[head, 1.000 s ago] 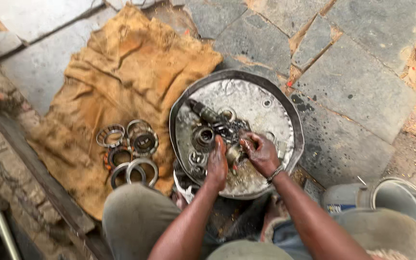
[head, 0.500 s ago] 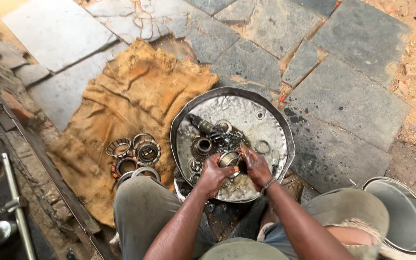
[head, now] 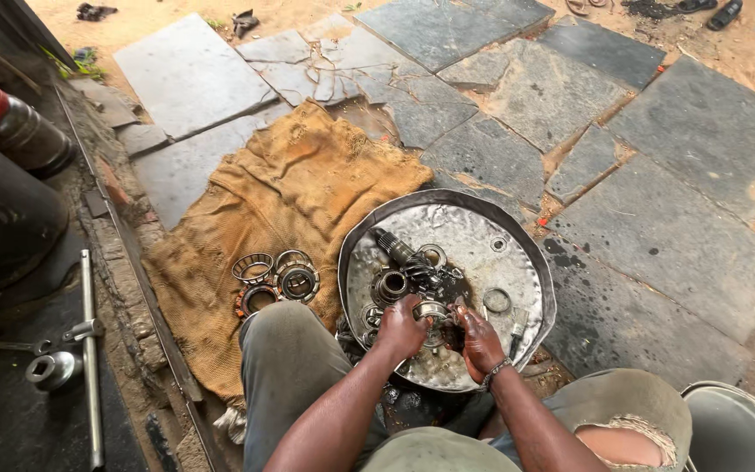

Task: The person cleans oily mechanical parts, including bearings and gears, by hand inside a metal basin and moves them onto a burlap sack.

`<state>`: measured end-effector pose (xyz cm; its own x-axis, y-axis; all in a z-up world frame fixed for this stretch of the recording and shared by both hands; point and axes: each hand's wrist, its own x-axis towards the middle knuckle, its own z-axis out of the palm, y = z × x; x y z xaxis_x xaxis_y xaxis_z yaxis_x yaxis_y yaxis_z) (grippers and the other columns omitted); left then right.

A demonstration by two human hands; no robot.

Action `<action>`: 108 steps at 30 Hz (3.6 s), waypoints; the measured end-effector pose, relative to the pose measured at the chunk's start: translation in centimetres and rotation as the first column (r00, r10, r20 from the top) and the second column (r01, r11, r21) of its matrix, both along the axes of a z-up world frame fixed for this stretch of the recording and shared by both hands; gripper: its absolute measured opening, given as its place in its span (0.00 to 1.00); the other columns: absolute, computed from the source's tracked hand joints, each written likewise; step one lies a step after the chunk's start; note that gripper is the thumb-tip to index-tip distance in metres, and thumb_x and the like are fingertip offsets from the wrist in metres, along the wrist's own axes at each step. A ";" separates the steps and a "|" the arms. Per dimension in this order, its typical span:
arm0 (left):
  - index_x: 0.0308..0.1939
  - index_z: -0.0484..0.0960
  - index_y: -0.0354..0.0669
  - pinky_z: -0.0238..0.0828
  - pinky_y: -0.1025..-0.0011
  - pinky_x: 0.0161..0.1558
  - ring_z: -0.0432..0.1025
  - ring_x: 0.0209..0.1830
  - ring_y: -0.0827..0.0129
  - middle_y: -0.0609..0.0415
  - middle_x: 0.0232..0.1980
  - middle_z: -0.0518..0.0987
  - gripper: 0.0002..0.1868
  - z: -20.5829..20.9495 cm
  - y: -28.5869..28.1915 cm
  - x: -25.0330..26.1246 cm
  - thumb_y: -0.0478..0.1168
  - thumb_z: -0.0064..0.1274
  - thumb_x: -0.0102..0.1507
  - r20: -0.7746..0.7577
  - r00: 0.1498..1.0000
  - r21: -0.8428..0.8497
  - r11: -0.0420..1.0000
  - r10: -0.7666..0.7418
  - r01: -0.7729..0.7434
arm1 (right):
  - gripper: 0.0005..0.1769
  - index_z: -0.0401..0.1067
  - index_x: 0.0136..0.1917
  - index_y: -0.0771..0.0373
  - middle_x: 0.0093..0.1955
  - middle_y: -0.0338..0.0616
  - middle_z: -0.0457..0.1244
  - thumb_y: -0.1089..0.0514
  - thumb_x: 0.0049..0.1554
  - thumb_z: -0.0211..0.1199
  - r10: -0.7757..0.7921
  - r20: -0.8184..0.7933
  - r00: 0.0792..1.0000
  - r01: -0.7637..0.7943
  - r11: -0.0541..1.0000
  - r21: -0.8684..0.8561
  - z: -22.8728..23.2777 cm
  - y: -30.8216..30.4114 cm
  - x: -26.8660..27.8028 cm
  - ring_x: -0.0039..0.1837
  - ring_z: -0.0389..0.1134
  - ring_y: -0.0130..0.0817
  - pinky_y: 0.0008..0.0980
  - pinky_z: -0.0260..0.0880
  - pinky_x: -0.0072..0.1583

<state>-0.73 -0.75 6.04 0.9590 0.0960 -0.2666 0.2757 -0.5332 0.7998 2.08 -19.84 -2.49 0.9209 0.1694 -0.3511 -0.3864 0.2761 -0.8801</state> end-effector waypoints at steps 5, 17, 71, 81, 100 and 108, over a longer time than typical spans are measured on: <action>0.62 0.72 0.40 0.67 0.62 0.69 0.72 0.64 0.52 0.42 0.63 0.76 0.24 -0.3 0.7 -0.2 0.37 0.57 0.62 0.233 0.963 0.186 0.978 -0.138 0.095 | 0.23 0.70 0.72 0.48 0.51 0.47 0.72 0.55 0.64 0.52 0.127 0.049 0.991 -0.056 0.710 -0.702 4.0 2.0 -0.5 0.39 0.61 0.36 0.34 0.64 0.39; 0.61 0.70 0.39 0.80 0.57 0.56 0.77 0.53 0.58 0.45 0.60 0.78 0.21 -0.2 1.0 3.3 0.34 0.50 0.63 -0.133 0.966 -0.948 0.256 0.222 -0.189 | 0.18 0.76 0.60 0.55 0.59 0.40 0.69 0.64 0.57 0.58 -0.135 0.244 0.960 0.222 0.900 -0.376 5.1 3.1 0.5 0.55 0.73 0.24 0.25 0.77 0.57; 0.66 0.71 0.32 0.82 0.55 0.49 0.82 0.46 0.49 0.38 0.52 0.83 0.32 4.2 1.6 0.9 0.39 0.56 0.58 -0.132 0.991 -0.225 0.974 -0.020 -0.010 | 0.04 0.72 0.43 0.58 0.37 0.41 0.68 0.61 0.56 0.67 0.258 0.297 0.920 0.182 0.390 -0.903 13.8 4.8 -1.0 0.36 0.68 0.29 0.30 0.70 0.37; 0.74 0.56 0.39 0.70 0.64 0.66 0.73 0.63 0.55 0.40 0.67 0.72 0.44 1.5 0.1 2.0 0.25 0.53 0.55 -0.132 0.966 -0.823 0.519 0.221 -0.231 | 0.10 0.68 0.40 0.59 0.36 0.38 0.65 0.60 0.54 0.70 -0.085 0.284 0.955 0.262 0.690 -0.675 11.7 5.8 -0.6 0.36 0.61 0.24 0.29 0.66 0.41; 0.61 0.71 0.36 0.73 0.59 0.40 0.77 0.38 0.53 0.42 0.45 0.81 0.28 4.6 1.2 -0.1 0.25 0.55 0.55 -0.049 0.998 -0.378 0.926 -0.049 0.027 | 0.14 0.74 0.47 0.60 0.46 0.45 0.67 0.66 0.46 0.69 0.366 0.352 0.861 0.293 0.208 -0.933 13.6 5.1 -0.9 0.46 0.68 0.36 0.37 0.74 0.51; 0.67 0.57 0.40 0.75 0.72 0.55 0.76 0.53 0.65 0.48 0.58 0.74 0.44 2.0 0.9 0.9 0.22 0.61 0.50 -0.039 0.990 -0.757 0.643 0.133 -0.116 | 0.10 0.70 0.43 0.59 0.38 0.34 0.64 0.63 0.53 0.72 -0.027 0.413 0.910 0.218 0.879 -0.423 9.5 3.5 0.3 0.40 0.64 0.20 0.26 0.68 0.42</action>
<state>0.20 0.17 8.01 0.9587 -0.0118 -0.2840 0.2746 0.2971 0.9145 2.38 -16.30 7.03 0.9987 -0.0428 0.0260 0.0186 -0.1651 -0.9861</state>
